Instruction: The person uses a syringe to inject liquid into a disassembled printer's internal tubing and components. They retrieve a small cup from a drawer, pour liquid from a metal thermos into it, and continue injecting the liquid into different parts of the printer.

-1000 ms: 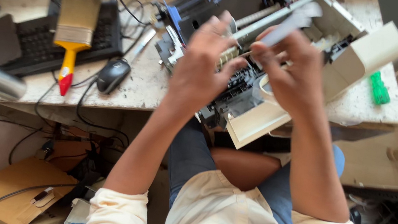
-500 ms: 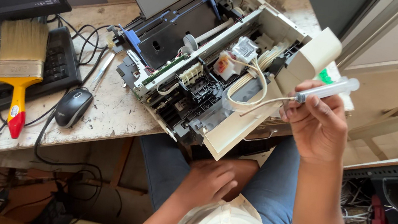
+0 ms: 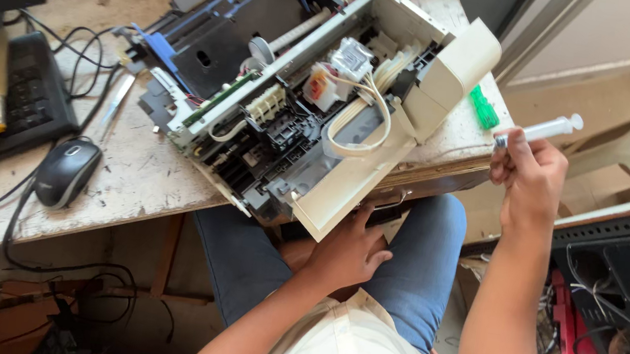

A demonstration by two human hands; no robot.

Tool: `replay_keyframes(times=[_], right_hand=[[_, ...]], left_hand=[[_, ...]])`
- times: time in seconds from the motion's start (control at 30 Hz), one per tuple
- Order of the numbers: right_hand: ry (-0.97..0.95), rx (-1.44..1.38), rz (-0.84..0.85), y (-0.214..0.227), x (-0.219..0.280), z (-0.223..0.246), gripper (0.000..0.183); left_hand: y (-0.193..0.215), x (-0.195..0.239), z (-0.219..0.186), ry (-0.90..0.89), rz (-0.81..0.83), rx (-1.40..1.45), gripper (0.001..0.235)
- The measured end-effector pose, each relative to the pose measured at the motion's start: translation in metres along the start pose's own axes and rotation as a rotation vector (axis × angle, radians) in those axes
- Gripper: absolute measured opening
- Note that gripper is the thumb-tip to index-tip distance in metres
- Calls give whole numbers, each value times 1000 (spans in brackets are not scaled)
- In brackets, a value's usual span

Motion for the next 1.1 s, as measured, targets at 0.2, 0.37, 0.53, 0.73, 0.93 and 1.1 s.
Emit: replay_keyframes(times=[0.2,0.37,0.53,0.73,0.93,1.1], right_hand=[[-67,488,-81,10,-21,-29,37],[-59,711,-79,7,-27,-40,38],[42,847,-32,1,-26,-37,49],[-162,873,114,2,-18,-22,45],[-338,1222,536,2,-18,2,33],[-360,1424,553,-3,34,-27,33]], left_hand=[[25,25,-29,-78,97,138,32],[69,75,-50,-448,-87,274,13],[98,94,-14,-307,-353,-114,20],[104,93,5,41,-459,-156,12],[107,95,1,80,-450,-75,12],[108,102,1,55,-386,87,6]])
Point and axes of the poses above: each hand's wrist, its own x-axis away from the middle knuckle, its own y-axis out of the back of the hand, z = x × y, the point moved 4 cm from there along -x, towards the middle knuckle, and after that the axes turned 6 degrees about -x, right-handed, at the moved point
